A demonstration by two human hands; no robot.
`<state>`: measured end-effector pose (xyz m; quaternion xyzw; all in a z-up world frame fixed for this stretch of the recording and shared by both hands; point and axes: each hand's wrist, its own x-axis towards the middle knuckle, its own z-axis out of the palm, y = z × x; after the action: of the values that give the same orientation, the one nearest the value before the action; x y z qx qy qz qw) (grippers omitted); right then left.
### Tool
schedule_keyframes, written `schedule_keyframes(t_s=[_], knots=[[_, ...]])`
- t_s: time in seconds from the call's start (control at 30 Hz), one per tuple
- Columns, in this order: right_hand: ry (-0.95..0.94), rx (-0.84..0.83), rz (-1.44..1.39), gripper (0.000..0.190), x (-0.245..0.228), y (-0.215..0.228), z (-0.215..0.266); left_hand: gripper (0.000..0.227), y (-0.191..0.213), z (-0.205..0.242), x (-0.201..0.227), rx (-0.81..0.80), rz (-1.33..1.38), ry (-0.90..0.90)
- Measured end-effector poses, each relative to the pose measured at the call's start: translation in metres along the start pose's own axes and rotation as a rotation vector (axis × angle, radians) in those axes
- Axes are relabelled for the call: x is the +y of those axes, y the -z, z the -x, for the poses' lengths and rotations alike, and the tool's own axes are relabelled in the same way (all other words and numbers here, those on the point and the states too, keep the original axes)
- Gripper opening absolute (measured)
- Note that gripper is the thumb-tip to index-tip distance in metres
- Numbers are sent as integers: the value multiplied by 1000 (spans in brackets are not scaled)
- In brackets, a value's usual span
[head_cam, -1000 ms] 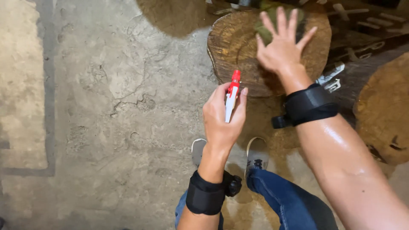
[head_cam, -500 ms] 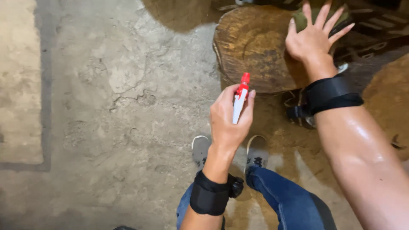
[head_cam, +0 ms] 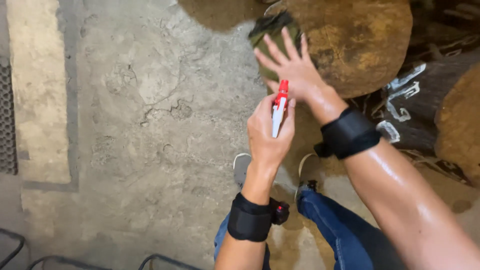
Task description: The person wipes multiple wooden furniture pieces with a green cloth. They clean a round log stool, a square table with white geometric patterns, and a small wooden block, moving between items and wiping different surfaces.
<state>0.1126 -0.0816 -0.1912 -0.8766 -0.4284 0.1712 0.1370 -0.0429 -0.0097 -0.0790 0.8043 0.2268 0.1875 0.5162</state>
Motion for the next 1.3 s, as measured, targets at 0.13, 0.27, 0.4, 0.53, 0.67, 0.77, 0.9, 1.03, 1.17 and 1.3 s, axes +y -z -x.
schedule_keyframes(t_s=[0.13,0.27,0.4,0.53,0.67,0.77,0.9,1.03,1.17,1.3], knots=[[141,14,58,79,1,-6,27,21,-3,1,-1,4,-2,17],[51,35,12,79,10,15,46,21,-11,1,5,-24,11,7],[-179,55,65,65,40,28,64,22,-24,5,2,-32,-19,-10],[-257,103,56,62,77,47,61,20,-31,3,19,-81,-4,72],[-377,135,12,61,100,66,61,19,-37,5,24,-88,-4,28],[-494,141,-4,60,113,69,64,19,-40,8,23,-97,3,19],[-739,100,-42,59,97,80,71,19,-38,10,26,-97,6,29],[-704,100,-11,69,90,57,79,20,-38,13,17,-119,-3,82],[-601,5,21,70,49,42,76,19,-37,9,7,-89,-27,3],[-386,59,32,71,26,12,60,19,-30,3,-7,-7,-48,-7]])
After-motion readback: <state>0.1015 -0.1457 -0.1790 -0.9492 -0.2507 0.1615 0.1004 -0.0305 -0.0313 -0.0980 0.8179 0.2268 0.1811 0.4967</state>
